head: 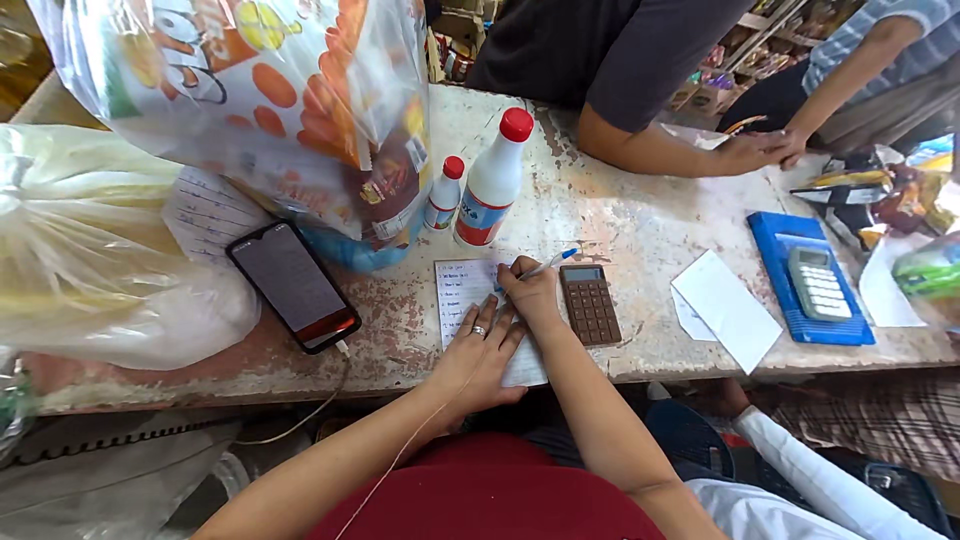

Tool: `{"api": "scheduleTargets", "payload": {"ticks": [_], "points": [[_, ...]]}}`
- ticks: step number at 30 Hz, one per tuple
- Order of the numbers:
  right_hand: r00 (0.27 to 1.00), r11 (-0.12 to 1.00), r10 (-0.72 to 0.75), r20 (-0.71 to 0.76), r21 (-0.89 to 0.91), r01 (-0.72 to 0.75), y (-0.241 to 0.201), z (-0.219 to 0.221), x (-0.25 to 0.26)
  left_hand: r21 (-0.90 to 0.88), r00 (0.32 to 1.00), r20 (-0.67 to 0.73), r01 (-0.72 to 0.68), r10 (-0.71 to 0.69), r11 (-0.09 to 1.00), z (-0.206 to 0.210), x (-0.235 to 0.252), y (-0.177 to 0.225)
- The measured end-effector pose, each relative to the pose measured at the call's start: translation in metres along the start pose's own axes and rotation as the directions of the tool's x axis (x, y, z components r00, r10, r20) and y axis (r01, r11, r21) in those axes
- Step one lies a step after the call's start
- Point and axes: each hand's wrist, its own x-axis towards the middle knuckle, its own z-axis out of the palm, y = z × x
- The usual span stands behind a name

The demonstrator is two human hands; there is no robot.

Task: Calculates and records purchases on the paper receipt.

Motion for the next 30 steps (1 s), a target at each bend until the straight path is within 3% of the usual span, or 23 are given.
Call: {"api": "scheduleTargets", "payload": {"ticks": [30], "points": [[1.000,1.000,0.000,-0.005,0.016,0.000,-0.0010,-0.0008,0.0000,-0.043,1.000,0.001,-0.004,0.004,0.999,-0.0016,0.0008,-0.0009]]}}
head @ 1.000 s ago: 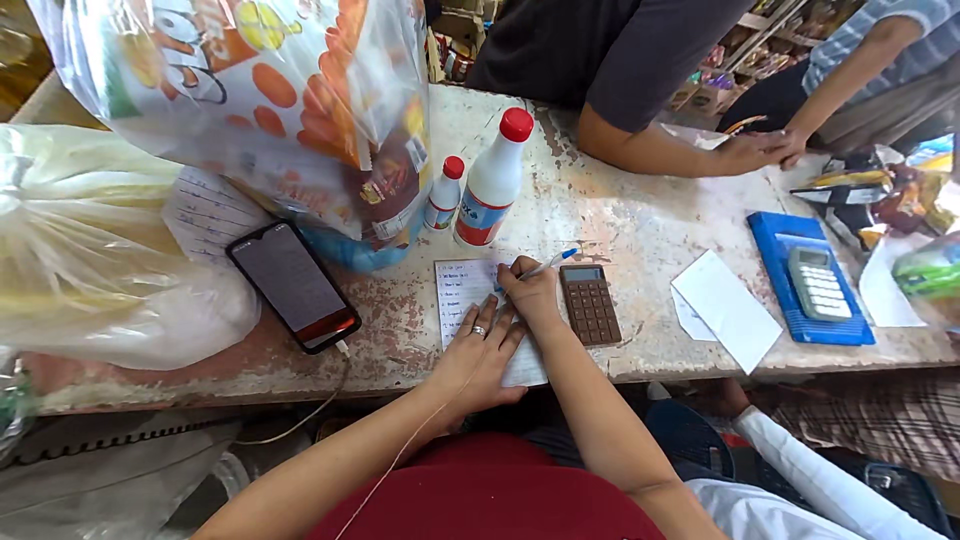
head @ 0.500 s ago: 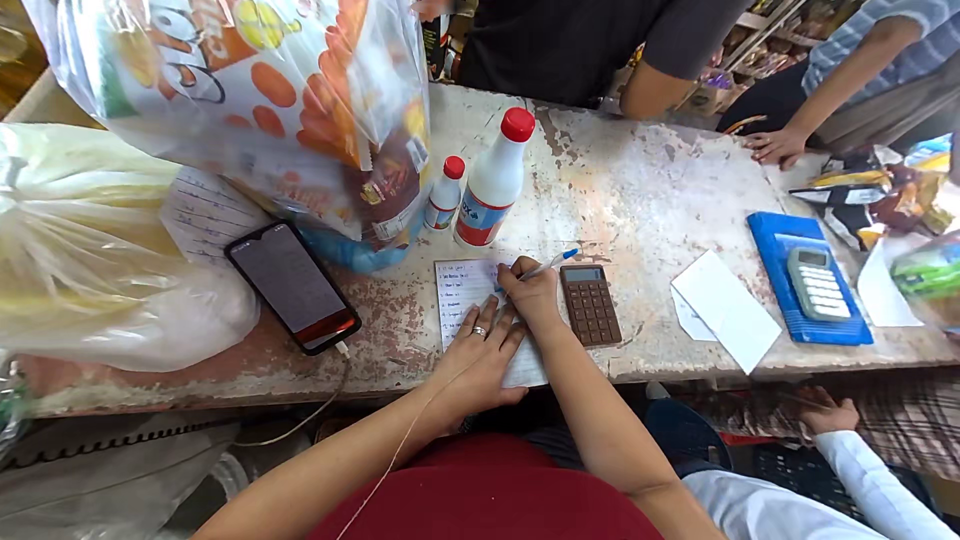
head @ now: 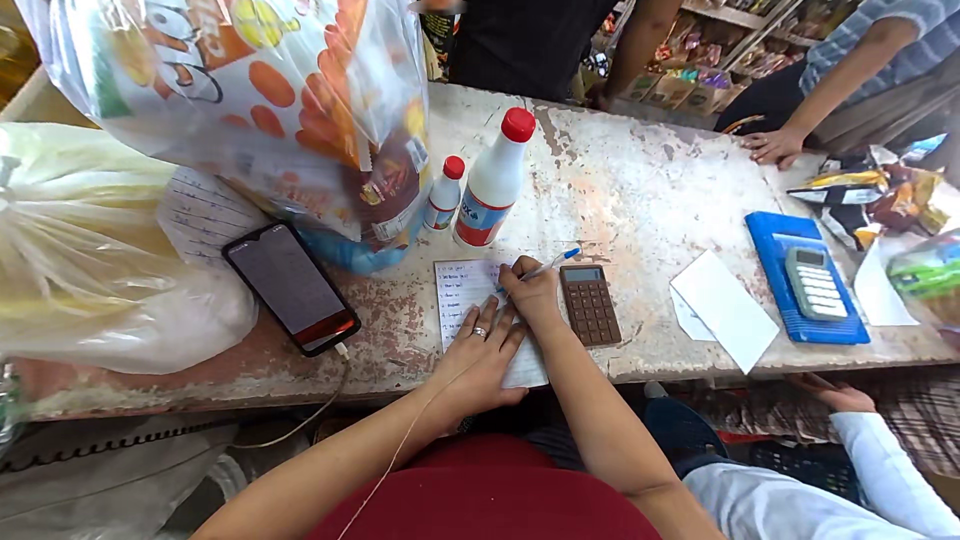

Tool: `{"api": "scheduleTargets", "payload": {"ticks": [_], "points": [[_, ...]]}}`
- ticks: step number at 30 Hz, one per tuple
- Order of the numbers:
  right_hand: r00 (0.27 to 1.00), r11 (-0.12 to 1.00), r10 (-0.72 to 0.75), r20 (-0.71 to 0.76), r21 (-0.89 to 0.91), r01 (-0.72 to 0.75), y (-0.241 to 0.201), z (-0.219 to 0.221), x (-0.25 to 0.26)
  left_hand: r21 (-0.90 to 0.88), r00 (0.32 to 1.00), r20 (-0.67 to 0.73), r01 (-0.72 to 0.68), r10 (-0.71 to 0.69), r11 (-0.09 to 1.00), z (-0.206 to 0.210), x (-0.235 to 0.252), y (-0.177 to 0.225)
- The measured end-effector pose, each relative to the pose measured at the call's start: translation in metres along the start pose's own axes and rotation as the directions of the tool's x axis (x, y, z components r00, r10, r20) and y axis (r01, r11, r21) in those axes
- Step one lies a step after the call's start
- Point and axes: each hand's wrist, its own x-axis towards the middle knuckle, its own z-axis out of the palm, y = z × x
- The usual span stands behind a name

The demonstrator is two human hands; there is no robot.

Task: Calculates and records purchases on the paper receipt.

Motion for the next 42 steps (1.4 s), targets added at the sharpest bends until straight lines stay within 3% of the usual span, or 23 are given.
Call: {"api": "scheduleTargets", "payload": {"ticks": [5,10,19,42], "points": [[1.000,1.000,-0.004,0.008,0.001,0.004,-0.0001,-0.0010,-0.0007,0.000,1.000,-0.010,-0.006,0.006,1.000,0.0019,-0.0001,-0.0003],[0.996,0.999,0.013,-0.084,0.043,-0.009,-0.0002,-0.0054,-0.0012,-0.002,1.000,-0.002,-0.006,0.006,1.000,-0.0012,-0.0009,-0.0003],[0.999,0.998,0.054,0.003,-0.026,-0.054,-0.0047,-0.0083,-0.0024,-0.004,0.999,0.031,0.025,-0.025,1.000,-0.0012,0.0006,0.0008],[0.999,0.998,0.042,-0.032,-0.049,-0.044,0.0001,-0.0075,0.0007,0.015,0.997,0.059,0.041,-0.042,0.999,-0.0043,0.0009,0.0021]]}}
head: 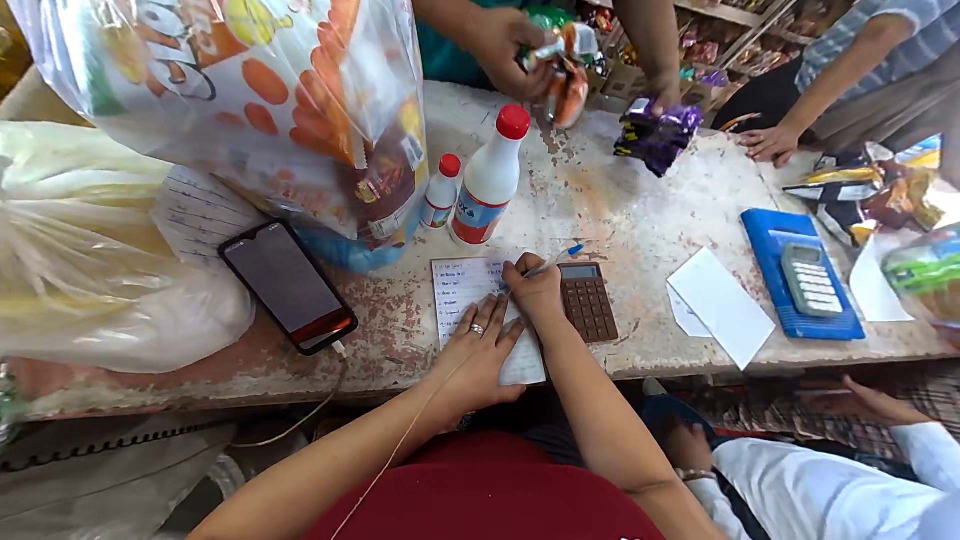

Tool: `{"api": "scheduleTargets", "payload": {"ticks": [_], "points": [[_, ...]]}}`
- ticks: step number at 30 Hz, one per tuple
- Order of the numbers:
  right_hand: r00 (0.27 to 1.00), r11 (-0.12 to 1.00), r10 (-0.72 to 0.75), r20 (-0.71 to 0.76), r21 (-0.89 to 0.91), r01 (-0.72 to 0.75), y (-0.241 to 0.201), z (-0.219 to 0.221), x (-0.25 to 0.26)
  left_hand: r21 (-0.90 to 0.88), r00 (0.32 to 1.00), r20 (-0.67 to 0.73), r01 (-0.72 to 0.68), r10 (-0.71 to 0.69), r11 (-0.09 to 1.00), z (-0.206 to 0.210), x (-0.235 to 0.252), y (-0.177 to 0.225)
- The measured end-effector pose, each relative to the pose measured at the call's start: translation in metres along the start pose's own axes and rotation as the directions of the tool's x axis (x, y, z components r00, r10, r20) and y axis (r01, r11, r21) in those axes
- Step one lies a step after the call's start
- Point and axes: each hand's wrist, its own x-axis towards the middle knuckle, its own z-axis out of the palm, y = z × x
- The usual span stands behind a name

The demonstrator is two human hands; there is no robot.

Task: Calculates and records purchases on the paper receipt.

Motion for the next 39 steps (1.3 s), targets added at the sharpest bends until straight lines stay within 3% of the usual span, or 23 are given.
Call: {"api": "scheduleTargets", "payload": {"ticks": [13,21,24,28,35,39], "points": [[0.998,0.996,0.013,0.061,-0.094,-0.007,-0.007,-0.001,-0.006,-0.127,0.998,-0.056,-0.042,0.035,0.991,0.003,-0.004,-0.003],[0.999,0.992,-0.027,-0.042,-0.124,0.021,0.008,0.003,-0.002,-0.174,0.987,-0.145,-0.087,0.062,0.981,0.007,-0.004,-0.006],[0.998,1.000,-0.008,-0.057,0.003,0.008,0.006,0.002,-0.001,-0.182,0.983,-0.170,-0.099,0.067,0.978,0.006,-0.005,-0.006],[0.997,0.937,0.017,-0.074,0.349,0.010,0.014,0.004,0.004,-0.151,0.975,-0.207,-0.108,0.075,0.983,0.011,-0.003,-0.007],[1.000,0.913,0.023,-0.012,0.408,-0.017,0.018,-0.002,0.007,-0.153,0.972,-0.202,-0.155,0.122,0.976,0.006,-0.007,-0.007],[0.999,0.906,-0.020,-0.041,0.421,0.035,0.016,0.000,0.006,-0.029,0.851,-0.449,-0.319,0.273,0.947,-0.014,-0.040,-0.024]]}}
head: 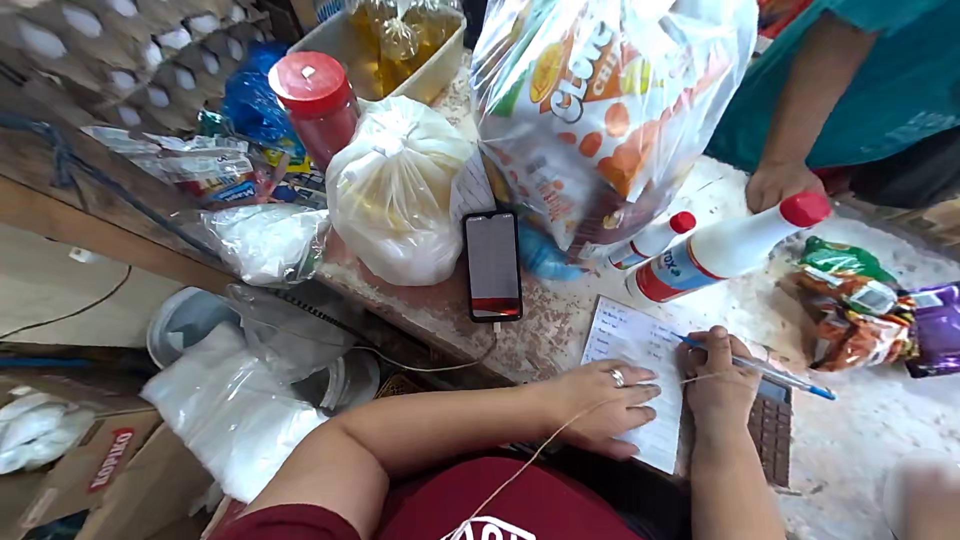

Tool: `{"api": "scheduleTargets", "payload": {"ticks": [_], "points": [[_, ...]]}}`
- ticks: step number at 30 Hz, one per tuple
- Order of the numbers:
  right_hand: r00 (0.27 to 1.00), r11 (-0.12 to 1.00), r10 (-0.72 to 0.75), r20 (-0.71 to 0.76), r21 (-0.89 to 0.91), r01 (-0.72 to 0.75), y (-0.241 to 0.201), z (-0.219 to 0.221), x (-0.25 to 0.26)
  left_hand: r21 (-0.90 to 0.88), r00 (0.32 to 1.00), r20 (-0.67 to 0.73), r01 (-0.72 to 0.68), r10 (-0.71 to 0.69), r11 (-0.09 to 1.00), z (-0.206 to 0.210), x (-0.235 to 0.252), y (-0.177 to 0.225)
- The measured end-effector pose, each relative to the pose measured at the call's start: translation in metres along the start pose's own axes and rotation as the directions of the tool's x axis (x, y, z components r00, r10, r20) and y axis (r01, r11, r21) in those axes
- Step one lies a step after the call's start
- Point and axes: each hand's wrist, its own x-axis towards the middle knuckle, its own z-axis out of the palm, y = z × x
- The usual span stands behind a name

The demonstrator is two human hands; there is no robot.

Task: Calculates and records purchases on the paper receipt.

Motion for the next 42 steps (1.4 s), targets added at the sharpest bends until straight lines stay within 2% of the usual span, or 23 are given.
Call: {"api": "scheduleTargets", "payload": {"ticks": [2,4,6,8,10,12,17,28,32,42], "points": [[1.000,1.000,0.005,-0.007,-0.013,-0.005,-0.001,-0.001,-0.002,0.122,0.983,-0.185,0.013,0.010,0.992,-0.028,-0.022,-0.011],[1.000,1.000,0.023,-0.020,0.003,-0.023,0.000,0.000,-0.002,0.237,0.936,-0.347,0.153,-0.064,0.959,-0.055,-0.048,-0.030],[1.000,1.000,0.019,-0.017,0.004,-0.019,0.003,-0.001,-0.002,0.312,0.858,-0.495,0.326,-0.140,0.892,-0.078,-0.077,-0.052],[1.000,1.000,0.010,-0.017,-0.011,-0.010,0.004,-0.002,-0.002,0.337,0.775,-0.593,0.486,-0.219,0.806,-0.093,-0.105,-0.069],[1.000,1.000,0.001,-0.026,-0.006,-0.001,0.007,-0.003,-0.001,0.328,0.713,-0.650,0.575,-0.263,0.749,-0.098,-0.125,-0.081],[0.999,1.000,0.000,-0.037,-0.003,0.000,0.007,-0.003,-0.001,0.325,0.694,-0.667,0.598,-0.271,0.733,-0.096,-0.136,-0.089],[0.999,1.000,0.004,-0.037,0.004,-0.004,0.005,-0.002,-0.001,0.370,0.734,-0.597,0.610,-0.324,0.700,-0.087,-0.133,-0.092],[0.999,1.000,0.008,-0.045,-0.016,-0.008,0.003,0.000,-0.002,0.354,0.721,-0.571,0.648,-0.392,0.675,-0.087,-0.134,-0.094],[0.999,1.000,0.002,-0.039,-0.010,-0.003,0.005,-0.002,-0.001,0.360,0.718,-0.600,0.637,-0.354,0.682,-0.085,-0.141,-0.095],[0.999,1.000,-0.015,-0.029,0.021,0.016,0.008,-0.003,0.000,0.387,0.763,-0.593,0.548,-0.255,0.741,-0.081,-0.152,-0.097]]}}
